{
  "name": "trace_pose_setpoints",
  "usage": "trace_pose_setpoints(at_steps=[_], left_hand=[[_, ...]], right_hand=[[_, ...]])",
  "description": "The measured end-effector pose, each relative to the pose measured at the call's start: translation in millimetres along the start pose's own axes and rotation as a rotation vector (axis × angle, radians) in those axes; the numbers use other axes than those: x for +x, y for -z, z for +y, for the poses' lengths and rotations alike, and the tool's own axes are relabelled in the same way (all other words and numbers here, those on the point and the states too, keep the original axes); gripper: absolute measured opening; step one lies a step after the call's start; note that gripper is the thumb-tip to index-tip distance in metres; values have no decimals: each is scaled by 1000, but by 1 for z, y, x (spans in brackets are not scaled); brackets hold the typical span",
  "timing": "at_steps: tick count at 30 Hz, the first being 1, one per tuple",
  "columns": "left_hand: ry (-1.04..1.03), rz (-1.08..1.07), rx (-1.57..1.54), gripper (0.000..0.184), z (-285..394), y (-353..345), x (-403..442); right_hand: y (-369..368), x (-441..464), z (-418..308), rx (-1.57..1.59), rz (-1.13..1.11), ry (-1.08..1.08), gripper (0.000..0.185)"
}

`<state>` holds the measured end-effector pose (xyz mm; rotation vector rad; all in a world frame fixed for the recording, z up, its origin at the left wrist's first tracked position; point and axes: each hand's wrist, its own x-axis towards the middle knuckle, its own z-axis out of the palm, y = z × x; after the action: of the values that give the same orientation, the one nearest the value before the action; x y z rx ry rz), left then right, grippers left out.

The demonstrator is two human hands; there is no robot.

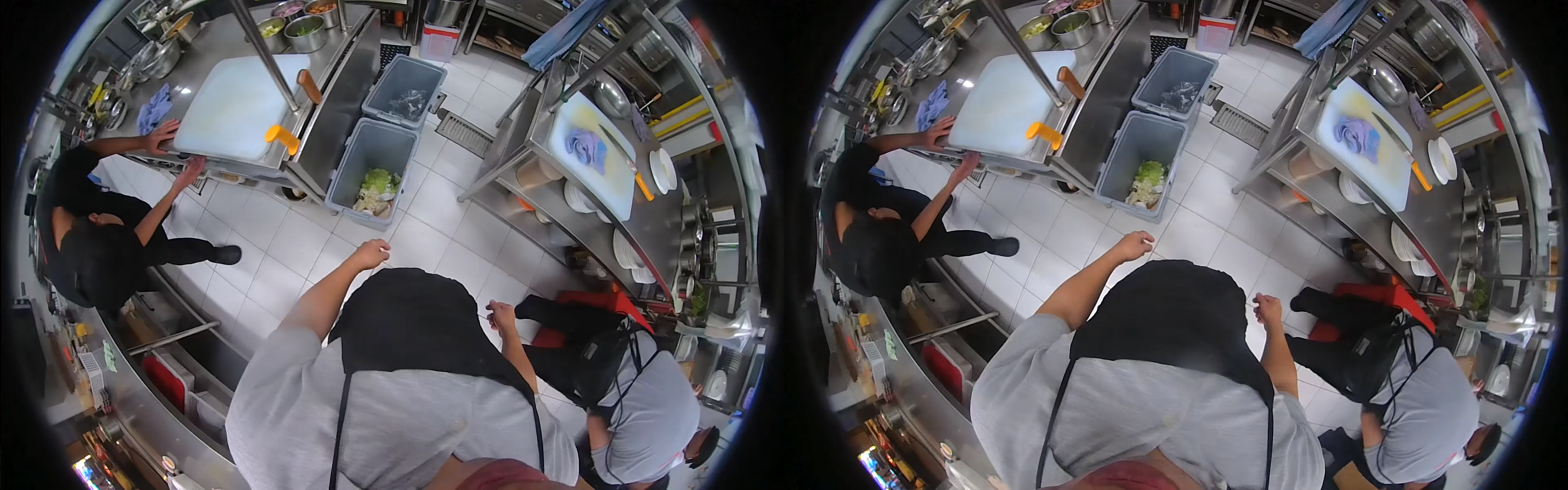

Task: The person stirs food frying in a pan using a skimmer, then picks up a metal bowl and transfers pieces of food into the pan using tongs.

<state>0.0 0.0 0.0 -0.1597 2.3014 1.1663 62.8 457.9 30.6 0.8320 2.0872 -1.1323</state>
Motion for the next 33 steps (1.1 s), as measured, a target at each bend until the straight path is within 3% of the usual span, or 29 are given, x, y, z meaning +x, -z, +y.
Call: trace_pose_setpoints(at_steps=[2,3,4,5,7,9,10,13,15,19,22,28,33], left_hand=[[-31,-117,-26,38,18,-22,5],[-31,-175,62,32,-18,9,17],[23,-316,59,30,-30,-9,9],[-13,-403,71,28,-11,-11,66],[4,-494,166,27,-21,-18,72],[-16,-538,229,25,1,-5,115],[22,-521,238,28,11,3,126],[58,-399,240,30,58,38,189],[116,-355,318,27,100,62,233],[-34,-129,221,27,135,88,323],[-77,-82,158,23,160,97,373],[-47,-159,298,24,191,122,478],[-315,-374,522,25,252,187,630]], right_hand=[[17,-9,-21,86,30,20,30],[-29,12,-50,125,-90,-13,31],[-26,7,-49,121,-147,-40,31],[3,41,-89,128,-145,18,31],[7,45,-113,11,-179,119,27],[29,73,-163,-146,-167,353,25],[34,72,-192,-156,-140,532,24],[61,81,-280,-220,-102,638,26],[79,67,-341,-206,-116,594,31],[107,81,-414,-199,-155,723,37],[114,96,-449,-84,-158,778,37],[114,136,-534,198,-318,634,27],[118,217,-621,372,-234,468,26]])
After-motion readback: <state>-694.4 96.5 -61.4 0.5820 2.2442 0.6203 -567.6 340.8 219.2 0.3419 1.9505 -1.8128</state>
